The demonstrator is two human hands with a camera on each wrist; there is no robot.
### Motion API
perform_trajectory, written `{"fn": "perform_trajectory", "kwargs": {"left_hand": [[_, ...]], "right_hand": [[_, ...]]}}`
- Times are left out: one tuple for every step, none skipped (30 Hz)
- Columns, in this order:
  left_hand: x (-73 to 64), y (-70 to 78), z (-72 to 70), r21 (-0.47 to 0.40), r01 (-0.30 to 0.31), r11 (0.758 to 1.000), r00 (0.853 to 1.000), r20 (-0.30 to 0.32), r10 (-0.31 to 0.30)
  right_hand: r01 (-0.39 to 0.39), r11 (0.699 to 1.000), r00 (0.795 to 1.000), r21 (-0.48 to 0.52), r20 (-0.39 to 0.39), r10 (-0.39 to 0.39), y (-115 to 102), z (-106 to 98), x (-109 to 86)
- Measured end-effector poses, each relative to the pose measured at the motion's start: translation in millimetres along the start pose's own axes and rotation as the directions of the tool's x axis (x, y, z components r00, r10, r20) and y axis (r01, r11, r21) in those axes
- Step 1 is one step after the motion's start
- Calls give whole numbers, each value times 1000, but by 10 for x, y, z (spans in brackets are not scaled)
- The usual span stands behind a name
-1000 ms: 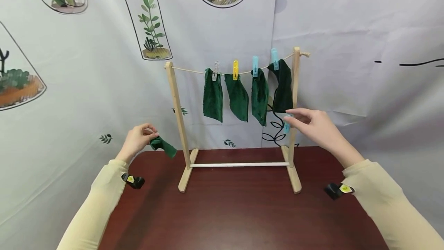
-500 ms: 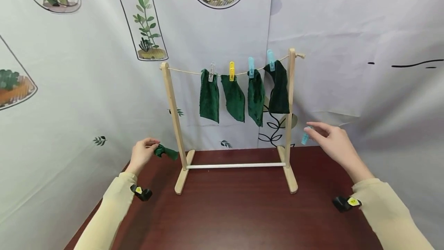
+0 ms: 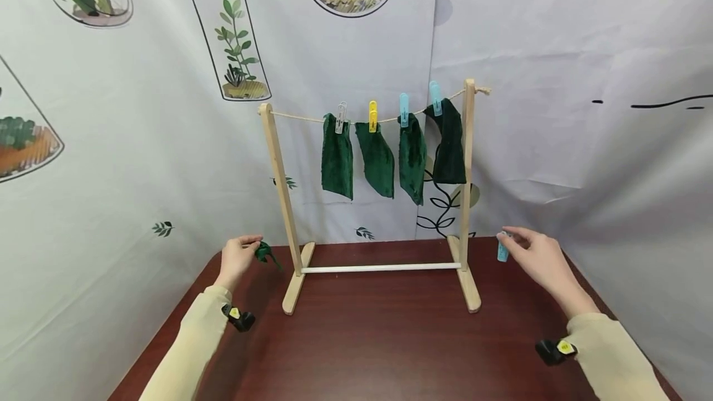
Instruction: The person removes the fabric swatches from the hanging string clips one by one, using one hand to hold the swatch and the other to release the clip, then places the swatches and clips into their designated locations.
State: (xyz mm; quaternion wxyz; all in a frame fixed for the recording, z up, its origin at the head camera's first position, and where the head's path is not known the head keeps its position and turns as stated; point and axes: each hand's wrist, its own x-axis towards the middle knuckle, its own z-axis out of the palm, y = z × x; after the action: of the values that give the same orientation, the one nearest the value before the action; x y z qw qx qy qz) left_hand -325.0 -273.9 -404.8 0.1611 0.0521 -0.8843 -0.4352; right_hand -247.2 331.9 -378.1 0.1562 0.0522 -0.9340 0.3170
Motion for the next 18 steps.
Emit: {"fn": "perform_trajectory", "kwargs": {"left_hand": [[14,3,8,-6,5,1000,1000,0,-5],[30,9,15,-13,5,1000,1000,-2,-5],[46,19,20,-21,3,1000,1000,-5,-3],[61,29,24,-31,1,1000,1000,-11,-2],[75,38,27,-39,-1,999,1000,-19,0],[86,46,32,-49,-3,999,1000,-28,1],[92,50,39,-56,-3,998,999,-35,1],[93,51,50,-64,-1,998,999,-41,-2],[87,46,63,-68,3,998,999,-43,-6],[73,33,79,-67,9,998,999,-41,-12],[52,16,97,-69,20,997,999,-34,-22],[24,-10,117,-65,30,997,999,-22,-32],[-10,-44,137,-58,41,997,999,-8,-41],[-51,-80,157,-49,50,998,999,7,-50],[-96,-119,174,-34,57,998,998,22,-56],[-142,-163,191,-20,60,998,998,37,-59],[-185,-204,205,-6,59,998,997,50,-59],[-229,-239,218,10,56,998,997,61,-57]], "right_hand": [[1,1000,1000,-3,8,-1,28,22,-13],[1,1000,1000,-5,18,-1,59,44,-25],[0,1000,1000,-9,24,0,84,69,-37],[-4,1000,1000,-11,27,4,108,91,-47],[-8,1000,999,-10,32,8,128,113,-57],[-10,1000,999,-8,36,10,147,132,-65],[-14,1000,999,-1,42,14,161,149,-72],[-20,1000,999,2,41,19,172,168,-80],[-24,1000,999,4,39,24,181,187,-86],[-26,1000,999,12,47,25,192,199,-90],[-26,999,998,19,53,25,204,211,-94],[-27,999,998,21,60,25,215,223,-97],[-29,999,997,22,66,27,225,235,-100],[-31,999,997,23,77,29,236,247,-105],[-32,999,996,20,88,30,247,261,-112],[-34,999,994,18,100,32,259,274,-121],[-35,999,993,13,109,34,273,288,-127],[-35,999,992,4,118,35,287,303,-137]]}}
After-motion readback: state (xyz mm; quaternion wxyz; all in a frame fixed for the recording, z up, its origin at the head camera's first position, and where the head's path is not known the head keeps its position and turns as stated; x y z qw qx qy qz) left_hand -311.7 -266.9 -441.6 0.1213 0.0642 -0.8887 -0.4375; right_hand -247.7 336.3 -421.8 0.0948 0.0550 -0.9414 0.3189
